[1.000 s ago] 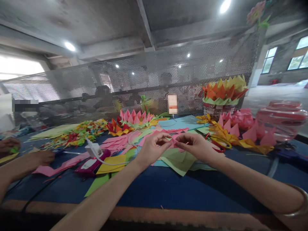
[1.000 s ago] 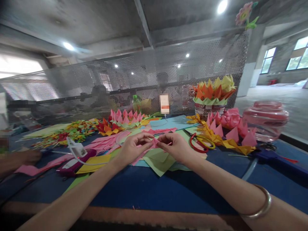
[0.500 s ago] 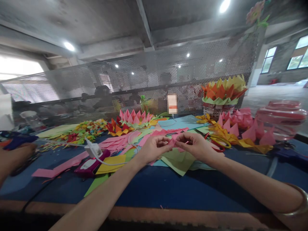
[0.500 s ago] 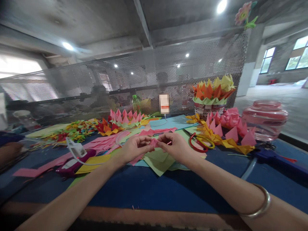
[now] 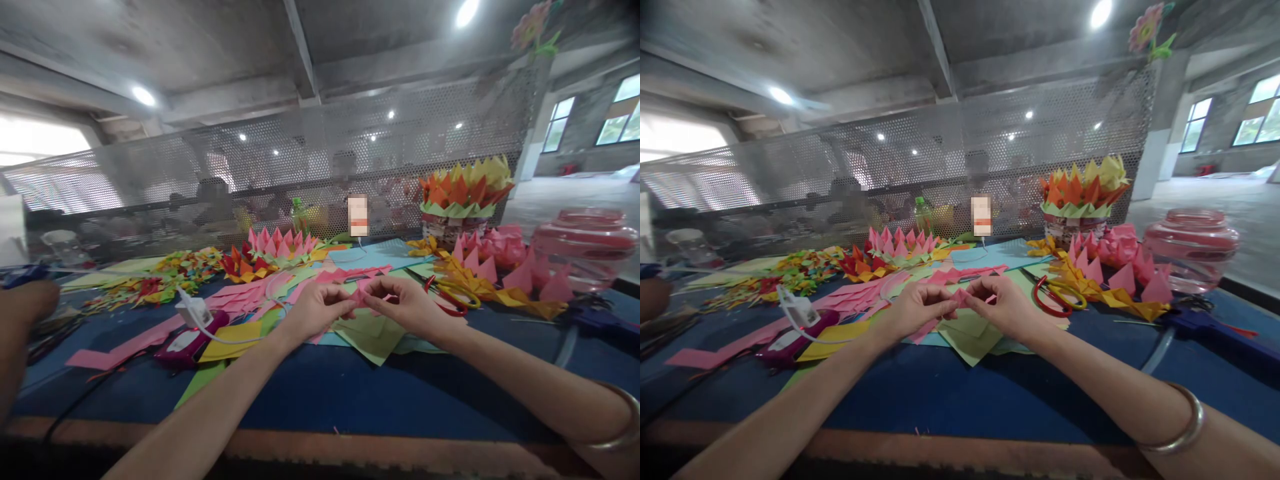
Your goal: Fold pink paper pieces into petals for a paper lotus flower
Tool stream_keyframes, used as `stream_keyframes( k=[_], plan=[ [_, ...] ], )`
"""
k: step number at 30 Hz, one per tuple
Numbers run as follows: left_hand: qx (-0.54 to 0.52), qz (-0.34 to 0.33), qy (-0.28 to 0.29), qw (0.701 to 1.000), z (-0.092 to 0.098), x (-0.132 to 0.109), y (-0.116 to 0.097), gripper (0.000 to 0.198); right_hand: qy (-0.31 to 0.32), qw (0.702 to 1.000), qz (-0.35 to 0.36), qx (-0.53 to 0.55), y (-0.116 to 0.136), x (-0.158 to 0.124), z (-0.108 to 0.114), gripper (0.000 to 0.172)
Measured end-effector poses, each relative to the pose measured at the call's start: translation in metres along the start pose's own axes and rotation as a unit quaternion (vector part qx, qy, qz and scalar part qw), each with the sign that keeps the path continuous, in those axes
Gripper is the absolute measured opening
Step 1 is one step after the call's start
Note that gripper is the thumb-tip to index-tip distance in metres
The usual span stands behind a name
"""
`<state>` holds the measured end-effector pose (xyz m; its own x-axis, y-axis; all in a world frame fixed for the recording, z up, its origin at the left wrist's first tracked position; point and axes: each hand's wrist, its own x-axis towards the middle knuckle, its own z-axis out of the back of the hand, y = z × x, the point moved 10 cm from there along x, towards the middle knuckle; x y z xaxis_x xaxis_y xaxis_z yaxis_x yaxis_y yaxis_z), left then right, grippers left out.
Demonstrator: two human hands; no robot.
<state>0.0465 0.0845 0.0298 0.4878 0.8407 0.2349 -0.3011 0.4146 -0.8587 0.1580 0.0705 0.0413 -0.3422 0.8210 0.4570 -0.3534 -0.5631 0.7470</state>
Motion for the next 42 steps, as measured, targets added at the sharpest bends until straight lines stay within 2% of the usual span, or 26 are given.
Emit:
stream_keyframes(
  k=[4, 13, 23, 27, 42],
  plan=[
    [0.000, 0.001, 0.012, 1.000, -0.002, 0.000, 0.003, 0.027, 0.009, 1.000, -0.004, 0.001, 0.000, -0.001, -0.003, 0.030],
    [0.010, -0.011, 0.040, 0.999, -0.009, -0.003, -0.003, 0.019, 0.025, 0.999, 0.002, 0.027, -0.002, 0.000, -0.007, 0.028],
    [-0.005, -0.008, 0.090, 0.996, -0.019, -0.003, -0.002, 0.024, 0.020, 0.999, -0.002, 0.043, 0.000, 0.000, -0.006, 0.026],
    [0.014, -0.006, 0.091, 0.996, -0.019, -0.005, -0.004, 0.024, 0.021, 0.999, -0.001, 0.050, 0.002, -0.001, -0.006, 0.027],
    [-0.017, 0.007, 0.092, 0.996, -0.020, -0.005, -0.001, 0.017, 0.011, 0.999, -0.005, 0.030, -0.004, -0.003, -0.009, 0.025]
  ],
)
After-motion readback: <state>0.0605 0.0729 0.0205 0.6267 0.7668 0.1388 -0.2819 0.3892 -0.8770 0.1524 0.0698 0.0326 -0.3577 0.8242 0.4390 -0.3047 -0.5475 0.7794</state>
